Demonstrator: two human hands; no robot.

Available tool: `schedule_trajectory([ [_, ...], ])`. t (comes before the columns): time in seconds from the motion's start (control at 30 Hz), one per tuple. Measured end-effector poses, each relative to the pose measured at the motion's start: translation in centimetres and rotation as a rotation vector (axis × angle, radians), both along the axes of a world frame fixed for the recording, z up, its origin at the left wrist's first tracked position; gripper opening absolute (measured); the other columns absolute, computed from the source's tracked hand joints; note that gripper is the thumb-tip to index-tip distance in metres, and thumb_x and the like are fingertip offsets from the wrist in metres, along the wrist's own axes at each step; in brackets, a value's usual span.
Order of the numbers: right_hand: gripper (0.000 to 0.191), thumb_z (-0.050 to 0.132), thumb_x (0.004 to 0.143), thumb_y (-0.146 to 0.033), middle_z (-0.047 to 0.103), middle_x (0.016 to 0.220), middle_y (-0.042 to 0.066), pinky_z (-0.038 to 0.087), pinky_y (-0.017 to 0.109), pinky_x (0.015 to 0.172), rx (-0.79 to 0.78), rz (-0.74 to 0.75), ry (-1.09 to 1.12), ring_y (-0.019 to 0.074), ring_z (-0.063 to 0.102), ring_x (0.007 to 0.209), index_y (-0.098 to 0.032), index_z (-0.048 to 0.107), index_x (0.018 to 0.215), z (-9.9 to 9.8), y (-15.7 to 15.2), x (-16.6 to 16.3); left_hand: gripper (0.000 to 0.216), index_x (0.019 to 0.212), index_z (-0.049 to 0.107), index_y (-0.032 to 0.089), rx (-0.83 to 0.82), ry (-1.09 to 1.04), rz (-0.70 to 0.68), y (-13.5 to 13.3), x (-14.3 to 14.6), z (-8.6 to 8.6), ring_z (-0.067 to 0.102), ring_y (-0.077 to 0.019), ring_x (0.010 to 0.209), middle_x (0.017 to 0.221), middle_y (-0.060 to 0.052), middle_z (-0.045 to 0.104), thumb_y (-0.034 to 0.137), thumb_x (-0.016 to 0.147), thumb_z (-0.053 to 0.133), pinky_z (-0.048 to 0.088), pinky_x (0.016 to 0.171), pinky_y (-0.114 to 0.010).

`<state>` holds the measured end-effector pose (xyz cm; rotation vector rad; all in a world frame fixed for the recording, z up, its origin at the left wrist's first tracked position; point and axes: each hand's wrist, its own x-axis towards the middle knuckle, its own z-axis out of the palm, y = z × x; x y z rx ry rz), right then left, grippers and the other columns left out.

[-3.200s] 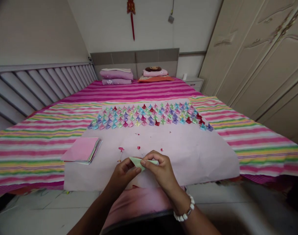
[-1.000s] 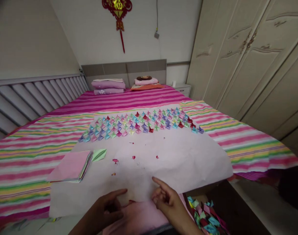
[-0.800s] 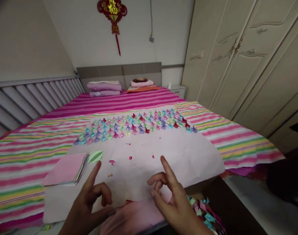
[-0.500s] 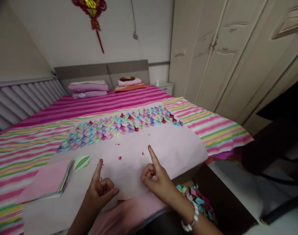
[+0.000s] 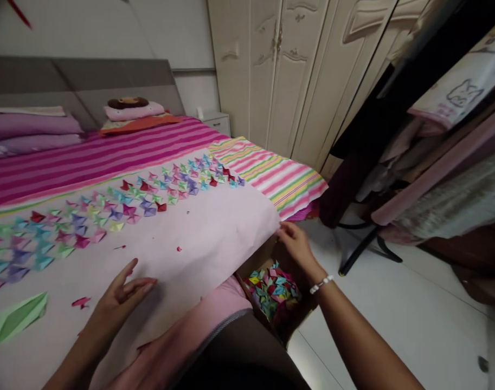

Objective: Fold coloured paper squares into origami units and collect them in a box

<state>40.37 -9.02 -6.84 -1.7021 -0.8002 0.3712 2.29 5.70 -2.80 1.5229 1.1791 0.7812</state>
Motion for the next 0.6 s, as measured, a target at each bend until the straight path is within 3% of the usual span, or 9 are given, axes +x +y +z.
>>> schedule_trajectory([
  [0.13, 0.049, 0.061, 0.065, -0.059, 0.067, 0.073, 0.01, 0.049, 0.041, 0.067, -0.063, -0.237, -0.05, 0.0254, 0.061, 0.07, -0.015, 0.068, 0.084, -1.9, -2.5, 5.2, 0.09, 0.137, 0.039, 0.017, -0.005, 0.044, -0.041, 2.1, 0.9, 0.0, 0.066, -0.0262, 0.098, 0.095, -0.008, 0.072, 0.055, 0.062, 0.072, 0.05, 0.092, -0.044],
  [0.27, 0.046, 0.06, 0.066, -0.058, 0.069, 0.075, 0.011, 0.048, 0.041, 0.069, -0.106, -0.288, -0.096, 0.0269, 0.063, 0.072, -0.015, 0.068, 0.079, -2.4, -2.5, 6.7, 0.089, 0.133, 0.043, 0.015, 0.015, 0.091, -0.093, 4.4, 2.2, 0.0, 0.065, -0.0266, 0.101, 0.106, -0.012, 0.069, 0.054, 0.06, 0.074, 0.048, 0.095, -0.047],
  [0.43, 0.039, 0.057, 0.075, -0.052, 0.071, 0.09, 0.01, 0.048, 0.036, 0.076, -0.09, -0.222, -0.172, 0.0252, 0.063, 0.083, -0.018, 0.069, 0.089, -0.6, 1.0, 7.6, 0.083, 0.132, 0.044, 0.014, 0.128, 0.146, -0.117, 7.6, 3.6, -0.5, 0.059, -0.0292, 0.111, 0.117, -0.016, 0.062, 0.049, 0.062, 0.072, 0.046, 0.096, -0.048],
  [0.6, 0.048, 0.056, 0.076, -0.057, 0.07, 0.095, 0.013, 0.048, 0.04, 0.077, -0.019, -0.148, -0.231, 0.028, 0.062, 0.088, -0.014, 0.069, 0.093, 1.8, 7.1, 8.7, 0.075, 0.131, 0.045, 0.017, 0.239, 0.261, -0.098, 9.8, 4.6, -1.2, 0.052, -0.0303, 0.121, 0.129, -0.016, 0.056, 0.049, 0.066, 0.067, 0.044, 0.098, -0.047],
])
